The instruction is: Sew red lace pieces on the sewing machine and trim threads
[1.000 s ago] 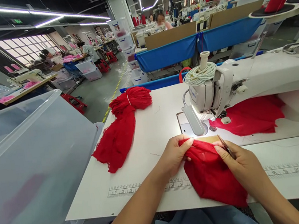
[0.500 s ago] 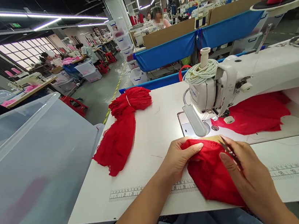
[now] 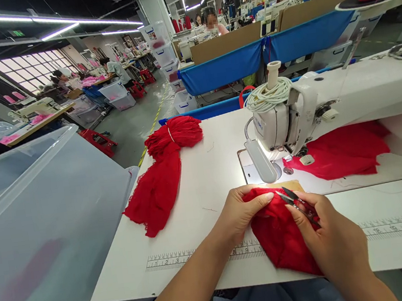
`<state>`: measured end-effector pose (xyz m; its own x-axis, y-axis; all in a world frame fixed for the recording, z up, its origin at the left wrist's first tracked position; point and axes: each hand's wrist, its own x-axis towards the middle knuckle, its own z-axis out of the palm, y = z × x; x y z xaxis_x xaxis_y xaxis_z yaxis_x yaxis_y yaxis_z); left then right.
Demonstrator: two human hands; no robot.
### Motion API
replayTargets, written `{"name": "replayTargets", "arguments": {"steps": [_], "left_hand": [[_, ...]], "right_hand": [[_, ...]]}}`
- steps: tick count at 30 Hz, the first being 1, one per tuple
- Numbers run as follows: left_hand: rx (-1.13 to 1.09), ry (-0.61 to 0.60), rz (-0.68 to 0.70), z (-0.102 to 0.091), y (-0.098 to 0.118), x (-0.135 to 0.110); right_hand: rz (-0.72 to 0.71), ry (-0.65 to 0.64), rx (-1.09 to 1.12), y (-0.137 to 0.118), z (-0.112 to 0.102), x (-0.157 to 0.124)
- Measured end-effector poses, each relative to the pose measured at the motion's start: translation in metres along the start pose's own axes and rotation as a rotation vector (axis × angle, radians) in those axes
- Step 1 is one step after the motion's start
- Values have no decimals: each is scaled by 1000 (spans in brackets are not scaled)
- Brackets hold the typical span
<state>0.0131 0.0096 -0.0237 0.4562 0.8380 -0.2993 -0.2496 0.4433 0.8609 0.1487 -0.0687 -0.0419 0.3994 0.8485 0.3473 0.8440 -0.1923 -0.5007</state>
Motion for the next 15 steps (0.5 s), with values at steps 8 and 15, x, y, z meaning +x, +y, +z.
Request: {"name": "replayTargets", "arguments": {"steps": [8, 15], "left_hand": [[9, -7, 7, 0, 0, 0], [46, 19, 7, 0, -2, 0]], "right_hand": [[64, -61, 37, -2, -1, 0], [231, -162, 342, 3, 2, 3]]}}
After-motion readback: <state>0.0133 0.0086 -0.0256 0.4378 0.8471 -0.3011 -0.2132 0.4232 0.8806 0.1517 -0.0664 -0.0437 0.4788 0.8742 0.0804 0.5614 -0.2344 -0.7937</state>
